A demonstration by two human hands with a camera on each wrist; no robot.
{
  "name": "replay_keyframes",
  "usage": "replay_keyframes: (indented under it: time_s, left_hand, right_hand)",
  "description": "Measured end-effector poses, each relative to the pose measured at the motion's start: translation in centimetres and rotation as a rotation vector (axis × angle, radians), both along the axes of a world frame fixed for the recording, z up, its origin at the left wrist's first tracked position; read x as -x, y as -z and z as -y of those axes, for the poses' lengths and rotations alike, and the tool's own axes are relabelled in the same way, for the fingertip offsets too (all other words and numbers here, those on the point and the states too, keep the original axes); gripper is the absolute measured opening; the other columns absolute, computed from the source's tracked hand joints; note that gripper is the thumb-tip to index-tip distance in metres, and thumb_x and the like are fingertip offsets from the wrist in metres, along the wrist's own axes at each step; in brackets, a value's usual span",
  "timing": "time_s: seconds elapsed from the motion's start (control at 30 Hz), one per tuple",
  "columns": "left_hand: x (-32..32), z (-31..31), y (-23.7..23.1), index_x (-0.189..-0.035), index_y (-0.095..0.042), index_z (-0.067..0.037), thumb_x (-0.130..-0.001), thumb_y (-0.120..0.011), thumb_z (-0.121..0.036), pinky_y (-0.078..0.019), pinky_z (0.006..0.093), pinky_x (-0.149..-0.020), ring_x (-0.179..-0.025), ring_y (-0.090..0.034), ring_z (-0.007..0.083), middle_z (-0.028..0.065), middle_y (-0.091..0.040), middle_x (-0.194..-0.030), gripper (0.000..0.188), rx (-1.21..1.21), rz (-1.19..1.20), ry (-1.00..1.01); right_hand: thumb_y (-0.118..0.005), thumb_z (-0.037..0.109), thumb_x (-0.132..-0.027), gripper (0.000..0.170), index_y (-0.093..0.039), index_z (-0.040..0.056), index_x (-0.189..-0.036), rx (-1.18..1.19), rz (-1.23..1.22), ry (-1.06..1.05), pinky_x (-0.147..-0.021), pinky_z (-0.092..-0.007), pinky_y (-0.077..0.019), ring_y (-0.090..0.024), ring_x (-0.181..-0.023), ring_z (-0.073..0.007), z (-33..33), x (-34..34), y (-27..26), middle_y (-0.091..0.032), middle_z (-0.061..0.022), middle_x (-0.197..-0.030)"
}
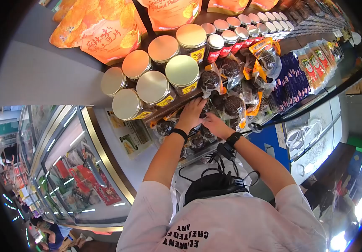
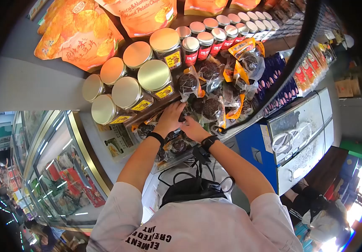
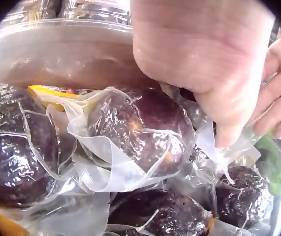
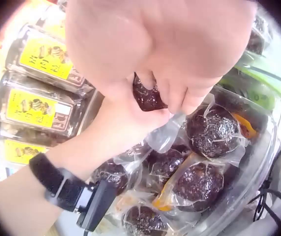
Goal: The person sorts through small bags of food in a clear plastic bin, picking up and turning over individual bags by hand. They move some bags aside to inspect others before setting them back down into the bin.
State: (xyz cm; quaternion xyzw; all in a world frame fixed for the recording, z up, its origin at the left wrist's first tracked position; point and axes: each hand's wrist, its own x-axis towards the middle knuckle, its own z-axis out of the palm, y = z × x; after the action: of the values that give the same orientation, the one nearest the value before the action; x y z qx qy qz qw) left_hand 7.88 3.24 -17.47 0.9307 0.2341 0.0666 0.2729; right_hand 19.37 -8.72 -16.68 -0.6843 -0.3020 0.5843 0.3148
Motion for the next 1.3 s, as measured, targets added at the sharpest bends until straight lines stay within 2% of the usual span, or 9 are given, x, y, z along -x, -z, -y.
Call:
replay_keyframes:
  time_s: [0.1,0.13,0.37,0.47,0.57,0.73,0.87,0.97,1.3]
  left_hand:
    - [-0.2,0.8,0.4,-0.129,-0.043,-0.007,-0.061,-0.078,-0.012,-0.0397,0.0413,-0.096,-0.116,-0.045,0.0324,0.013,-0.045,-0.126,0.077,-0.029,-0.029,-0.048]
    - [-0.2,0.9,0.5,-0.128,-0.044,-0.007,-0.061,-0.078,-0.015,-0.0392,0.0394,-0.096,-0.117,-0.044,0.0298,0.011,-0.045,-0.124,0.075,-0.067,-0.058,-0.06]
    - [0.1,2.1,0.8,-0.132,-0.042,-0.003,-0.07,-0.07,-0.019,-0.0364,0.0403,-0.1,-0.121,-0.042,0.0288,0.013,-0.043,-0.131,0.07,-0.33,-0.024,-0.122]
    - [2.7,2.6,-1.3,-0.131,-0.043,-0.001,-0.074,-0.065,-0.013,-0.0364,0.0429,-0.102,-0.121,-0.042,0.0314,0.0154,-0.042,-0.133,0.063,-0.349,0.026,-0.094]
    - [6.6,3.6,-0.5,-0.13,-0.043,0.0,-0.076,-0.061,-0.008,-0.0375,0.0446,-0.101,-0.122,-0.043,0.0331,0.0166,-0.043,-0.132,0.058,-0.298,0.034,-0.109]
    - [8.4,4.4,0.3,-0.126,-0.047,-0.003,-0.079,-0.061,-0.007,-0.0411,0.0434,-0.098,-0.121,-0.044,0.0333,0.0176,-0.043,-0.133,0.05,-0.277,-0.046,-0.172]
    - [6.8,3.2,-1.6,-0.112,-0.051,-0.006,-0.074,-0.068,-0.011,-0.0441,0.043,-0.091,-0.112,-0.049,0.032,0.0157,-0.05,-0.117,0.042,-0.17,-0.176,-0.24]
    - [5.4,3.0,-0.2,-0.106,-0.051,-0.006,-0.07,-0.07,-0.011,-0.0443,0.043,-0.09,-0.108,-0.049,0.0316,0.0155,-0.05,-0.113,0.041,-0.274,-0.275,-0.284]
    - [8.0,0.5,-0.5,-0.12,-0.047,-0.005,-0.069,-0.076,-0.013,-0.0442,0.0429,-0.091,-0.108,-0.05,0.0346,0.0151,-0.049,-0.116,0.06,-0.053,-0.184,-0.153]
  right_hand:
    - [-0.057,0.024,-0.087,0.058,-0.038,-0.0079,-0.131,-0.129,0.1,0.035,-0.079,-0.0352,-0.0482,-0.063,-0.093,-0.0305,-0.3,0.4,4.7,-0.062,-0.0228,-0.101]
    - [-0.057,0.024,-0.087,0.058,-0.038,-0.0079,-0.131,-0.122,0.1,0.032,-0.079,-0.0352,-0.0482,-0.063,-0.093,-0.0305,0.2,0.6,5.0,-0.062,-0.0228,-0.101]
    - [-0.054,0.017,-0.083,0.069,-0.024,-0.0062,-0.141,-0.291,0.254,0.002,-0.086,-0.0435,-0.0478,-0.059,-0.098,-0.0428,-1.3,1.1,0.0,-0.052,-0.0345,-0.112]
    - [-0.058,0.019,-0.078,0.07,-0.031,-0.003,-0.138,-0.114,0.719,-0.307,-0.079,-0.049,-0.0509,-0.058,-0.099,-0.048,-1.9,1.7,-1.0,-0.053,-0.0302,-0.114]
    - [-0.061,0.019,-0.078,0.065,-0.037,-0.0039,-0.134,-0.05,0.737,-0.565,-0.082,-0.0501,-0.0498,-0.057,-0.1,-0.0484,-3.3,2.6,-5.6,-0.044,-0.0317,-0.128]
    - [-0.067,0.015,-0.071,0.066,-0.044,0.0022,-0.131,-0.112,0.869,-0.673,-0.08,-0.0466,-0.0524,-0.062,-0.092,-0.0444,-4.4,2.8,-4.8,-0.032,-0.0301,-0.142]
    - [-0.067,0.007,-0.07,0.061,-0.048,0.0089,-0.128,-0.223,0.838,-0.553,-0.081,-0.0451,-0.0521,-0.061,-0.096,-0.0422,-5.5,1.9,-1.4,-0.035,-0.0248,-0.141]
    - [-0.054,0.003,-0.076,0.046,-0.053,0.015,-0.121,-0.298,0.797,-0.481,-0.075,-0.045,-0.0539,-0.062,-0.092,-0.0406,-6.0,1.5,-0.7,-0.041,-0.0193,-0.137]
    - [-0.055,-0.001,-0.076,0.045,-0.053,0.0143,-0.118,-0.327,0.92,-0.402,-0.071,-0.0437,-0.0546,-0.064,-0.086,-0.037,-5.4,1.5,0.1,-0.047,-0.0184,-0.129]
